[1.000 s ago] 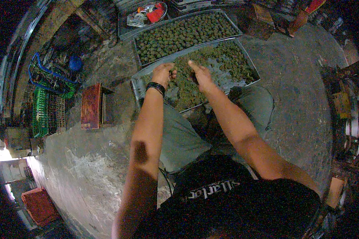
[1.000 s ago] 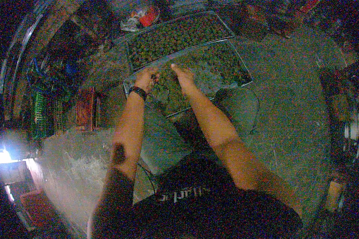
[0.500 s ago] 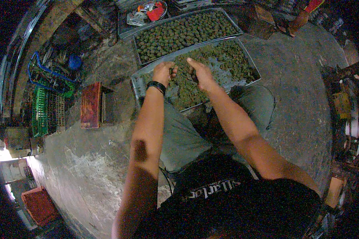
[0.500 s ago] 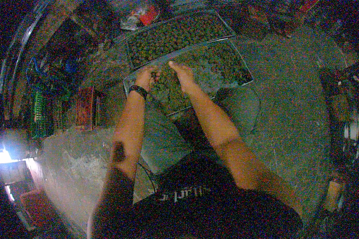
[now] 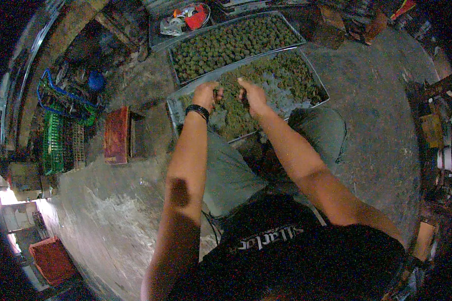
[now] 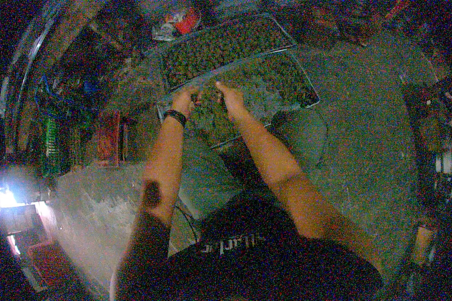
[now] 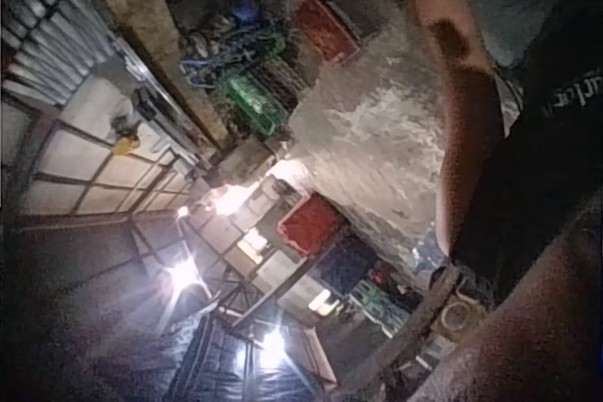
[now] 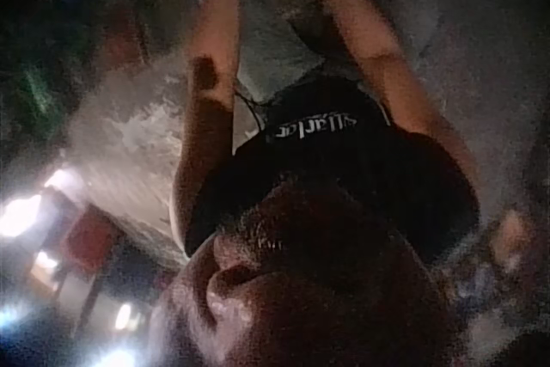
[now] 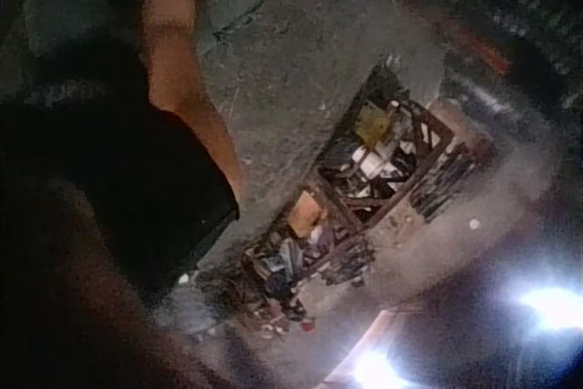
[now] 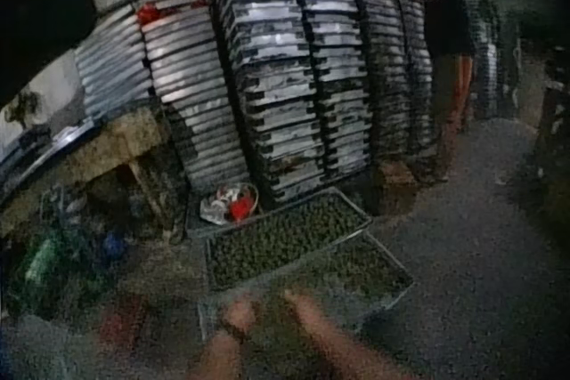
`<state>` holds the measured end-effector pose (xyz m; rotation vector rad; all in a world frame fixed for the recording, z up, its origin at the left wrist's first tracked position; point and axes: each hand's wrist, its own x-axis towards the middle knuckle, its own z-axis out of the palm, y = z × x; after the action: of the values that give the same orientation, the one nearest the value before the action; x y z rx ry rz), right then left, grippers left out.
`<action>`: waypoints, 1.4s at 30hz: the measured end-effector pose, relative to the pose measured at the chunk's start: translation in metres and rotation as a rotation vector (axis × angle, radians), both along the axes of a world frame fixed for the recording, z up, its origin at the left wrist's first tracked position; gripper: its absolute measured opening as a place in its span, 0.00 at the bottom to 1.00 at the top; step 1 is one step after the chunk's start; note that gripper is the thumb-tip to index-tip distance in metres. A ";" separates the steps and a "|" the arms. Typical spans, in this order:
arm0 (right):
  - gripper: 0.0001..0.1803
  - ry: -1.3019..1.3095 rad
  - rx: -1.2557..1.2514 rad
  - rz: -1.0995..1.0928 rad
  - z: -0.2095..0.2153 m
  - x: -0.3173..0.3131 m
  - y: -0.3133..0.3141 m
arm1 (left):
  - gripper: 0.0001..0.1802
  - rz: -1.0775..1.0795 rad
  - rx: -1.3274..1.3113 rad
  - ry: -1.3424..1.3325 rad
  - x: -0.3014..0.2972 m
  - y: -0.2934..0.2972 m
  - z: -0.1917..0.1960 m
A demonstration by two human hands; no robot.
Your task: The person sorts green items in a tray, then moves to a stainless steel table to roll dough into logs and wrap them around a filling. The person places the finished rolls on the table.
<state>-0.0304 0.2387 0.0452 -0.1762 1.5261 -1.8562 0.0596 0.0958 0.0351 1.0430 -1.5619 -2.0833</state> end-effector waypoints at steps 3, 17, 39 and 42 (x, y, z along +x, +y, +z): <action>0.11 0.166 0.299 0.057 -0.029 -0.008 -0.006 | 0.11 -0.055 -0.030 -0.045 -0.002 0.001 0.007; 0.29 0.482 0.786 0.380 -0.086 -0.021 -0.008 | 0.10 0.031 0.046 -0.148 0.002 0.015 0.054; 0.30 1.111 -0.033 0.385 0.040 0.032 -0.028 | 0.29 0.220 0.510 0.616 -0.026 0.029 -0.007; 0.34 1.177 0.256 0.316 0.005 -0.019 -0.039 | 0.33 -0.033 0.837 0.652 -0.021 0.044 0.055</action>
<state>-0.0495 0.2000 0.0503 -1.4860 2.2559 -1.2655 0.0386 0.1396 0.0906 0.4200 -0.3853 -2.7674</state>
